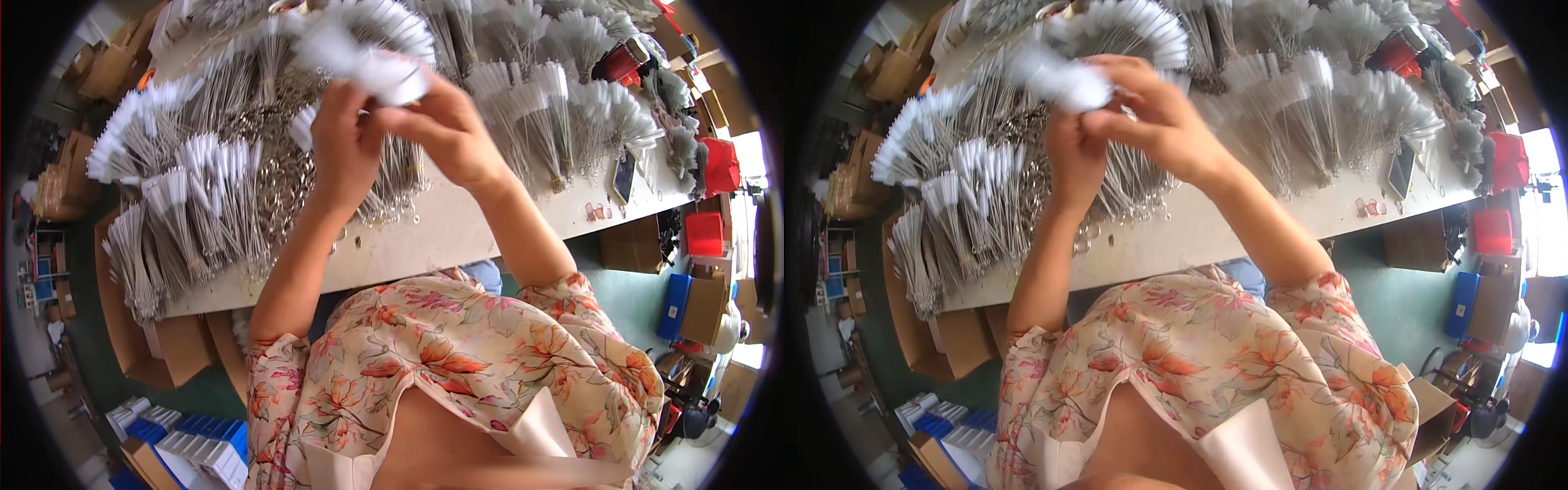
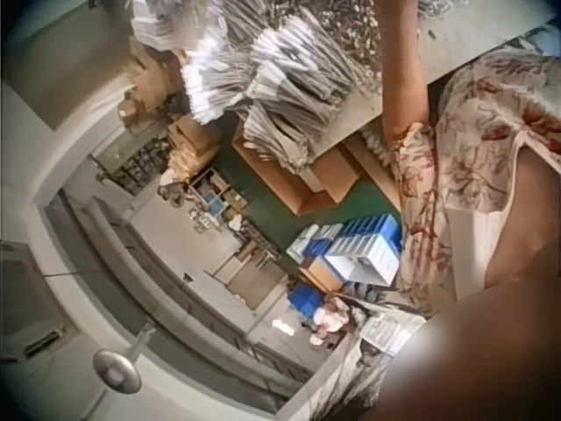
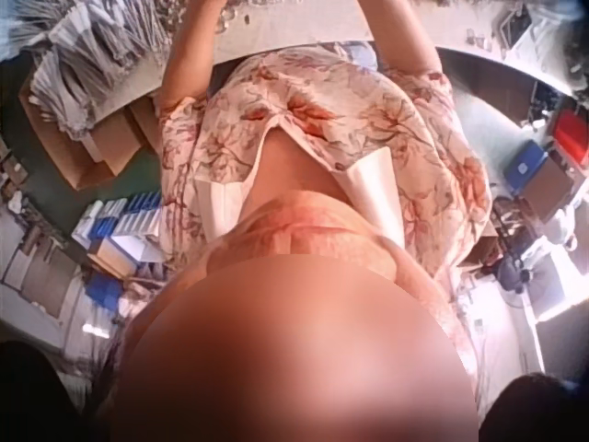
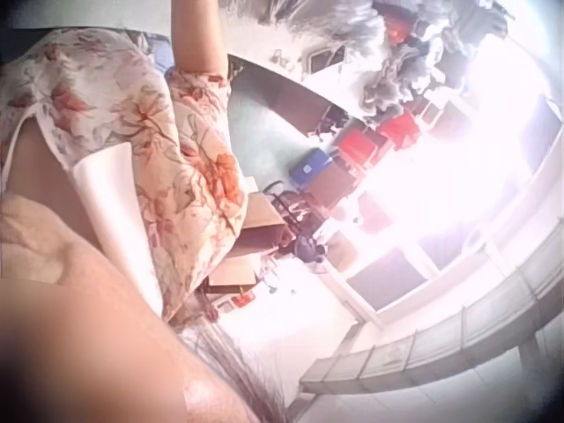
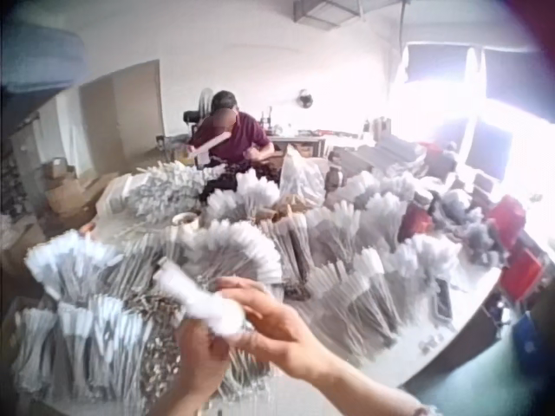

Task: Assembling small brush heads onto metal rings at a factory workstation.

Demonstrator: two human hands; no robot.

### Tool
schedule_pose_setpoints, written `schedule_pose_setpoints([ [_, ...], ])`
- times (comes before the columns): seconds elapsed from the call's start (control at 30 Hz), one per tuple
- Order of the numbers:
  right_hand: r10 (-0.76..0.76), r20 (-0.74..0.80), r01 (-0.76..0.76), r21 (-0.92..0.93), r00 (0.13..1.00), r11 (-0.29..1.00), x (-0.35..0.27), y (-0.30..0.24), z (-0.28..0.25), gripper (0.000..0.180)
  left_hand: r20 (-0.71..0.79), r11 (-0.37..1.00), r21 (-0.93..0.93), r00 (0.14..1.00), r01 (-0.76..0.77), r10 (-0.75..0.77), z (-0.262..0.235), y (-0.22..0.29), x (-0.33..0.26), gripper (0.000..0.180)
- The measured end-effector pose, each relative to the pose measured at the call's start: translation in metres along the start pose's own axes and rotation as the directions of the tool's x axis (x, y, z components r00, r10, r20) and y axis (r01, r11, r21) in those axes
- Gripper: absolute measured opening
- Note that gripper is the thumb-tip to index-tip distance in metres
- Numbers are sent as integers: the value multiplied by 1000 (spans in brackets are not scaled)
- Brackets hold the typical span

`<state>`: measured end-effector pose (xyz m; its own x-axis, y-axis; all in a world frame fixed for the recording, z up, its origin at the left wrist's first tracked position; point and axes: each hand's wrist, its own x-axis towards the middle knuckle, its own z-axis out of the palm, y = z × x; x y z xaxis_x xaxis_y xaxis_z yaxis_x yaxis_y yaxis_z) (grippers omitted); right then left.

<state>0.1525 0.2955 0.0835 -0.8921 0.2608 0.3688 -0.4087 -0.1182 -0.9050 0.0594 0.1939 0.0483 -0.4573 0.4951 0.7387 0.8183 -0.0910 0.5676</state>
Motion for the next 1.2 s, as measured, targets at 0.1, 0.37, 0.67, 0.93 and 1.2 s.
schedule_pose_setpoints([
  [0.1,-5,-213,-45,-229,977,972,-30,33,-42,32,-147,870,-432,932,240,-330,-6,27,-26,8],
  [0.37,385,-77,-205,742,920,639,-87,51,-31,21,53,983,70,984,-171,168,22,54,-107,38],
  [0.67,684,62,550,-650,727,-525,-119,16,-37,4,314,928,-224,923,298,-220,4,59,-158,24],
  [0.93,833,234,-720,-422,501,551,-111,31,2,18,195,977,-182,978,111,-74,-34,47,-159,30],
  [1.2,720,193,-546,-532,666,647,-100,22,-12,14,426,957,-38,871,289,-246,-57,21,-121,19],
])
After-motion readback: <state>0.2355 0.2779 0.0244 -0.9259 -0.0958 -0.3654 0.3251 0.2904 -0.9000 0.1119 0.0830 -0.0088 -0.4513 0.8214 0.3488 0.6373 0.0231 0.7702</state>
